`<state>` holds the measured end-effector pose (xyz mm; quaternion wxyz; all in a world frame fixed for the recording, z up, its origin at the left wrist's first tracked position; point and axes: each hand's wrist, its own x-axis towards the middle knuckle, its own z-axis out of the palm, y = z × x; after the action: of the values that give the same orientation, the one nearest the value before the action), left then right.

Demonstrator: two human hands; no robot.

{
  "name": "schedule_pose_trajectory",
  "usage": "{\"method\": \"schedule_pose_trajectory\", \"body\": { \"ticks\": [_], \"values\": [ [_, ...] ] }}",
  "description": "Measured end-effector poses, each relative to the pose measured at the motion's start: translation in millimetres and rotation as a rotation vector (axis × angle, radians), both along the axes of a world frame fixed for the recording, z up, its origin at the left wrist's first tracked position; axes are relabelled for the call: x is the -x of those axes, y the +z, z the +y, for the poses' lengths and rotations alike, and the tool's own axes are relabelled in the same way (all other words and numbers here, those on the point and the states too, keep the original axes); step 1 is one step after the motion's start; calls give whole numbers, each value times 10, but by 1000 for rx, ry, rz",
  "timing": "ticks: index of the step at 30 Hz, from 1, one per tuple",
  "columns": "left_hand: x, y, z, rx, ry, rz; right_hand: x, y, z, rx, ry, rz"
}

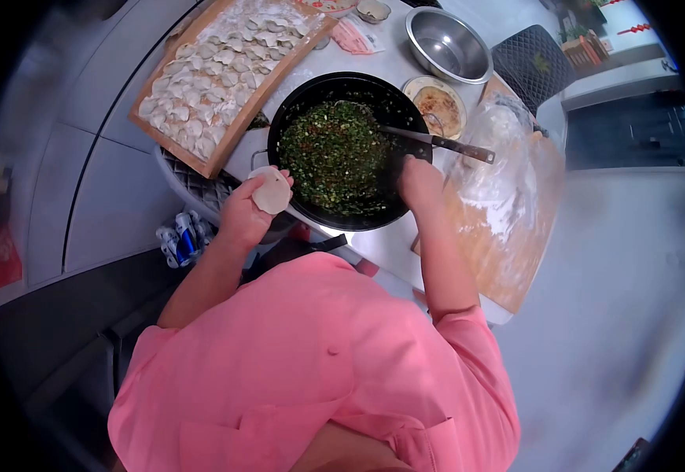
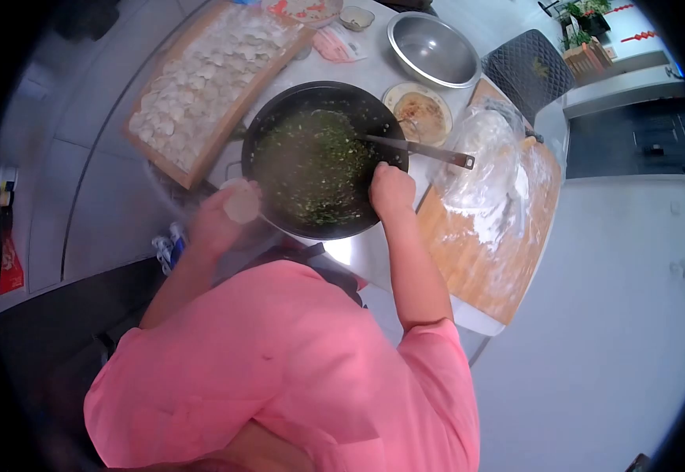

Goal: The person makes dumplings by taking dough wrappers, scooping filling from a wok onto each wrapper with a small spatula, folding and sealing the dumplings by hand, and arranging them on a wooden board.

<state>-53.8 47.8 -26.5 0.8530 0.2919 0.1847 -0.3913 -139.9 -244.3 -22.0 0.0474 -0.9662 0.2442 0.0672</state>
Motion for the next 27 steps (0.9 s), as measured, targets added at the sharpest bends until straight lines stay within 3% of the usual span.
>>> {"method": "schedule_pose_trajectory", "body": {
  "ticks": [5, 7, 9, 11, 12, 14, 18, 20, 21, 24, 27],
  "values": [
    [-86, 106, -98, -2, -79, -68, -92, -290, 238, -222, -15, 13],
    [-85, 109, -113, -60, -123, -162, -82, -352, 303, -460, -84, -147],
    [-76, 131, -135, -116, -167, -258, -93, -374, 306, -601, -176, -130],
    [-69, 186, -156, -210, -235, -372, -85, -325, 333, -1023, -363, -130],
    [-71, 211, -172, -242, -260, -411, -78, -318, 344, -1025, -369, -135],
    [-79, 243, -208, -237, -258, -286, -59, -296, 358, -1243, -426, -174],
    [-114, 82, -260, -203, -372, -462, -18, -54, 445, -1360, -464, -214],
    [-114, 83, -405, -103, -263, -88, 8, 29, 488, -1419, -504, -280],
    [-129, 53, -468, -102, -266, -89, 24, 35, 499, -1417, -505, -282],
    [-178, -154, -629, -146, -337, -248, 82, 90, 551, -1408, -440, -351],
    [-256, -306, -814, -108, -352, -406, 118, 204, 683, -1191, -329, -414]
  ]
}}
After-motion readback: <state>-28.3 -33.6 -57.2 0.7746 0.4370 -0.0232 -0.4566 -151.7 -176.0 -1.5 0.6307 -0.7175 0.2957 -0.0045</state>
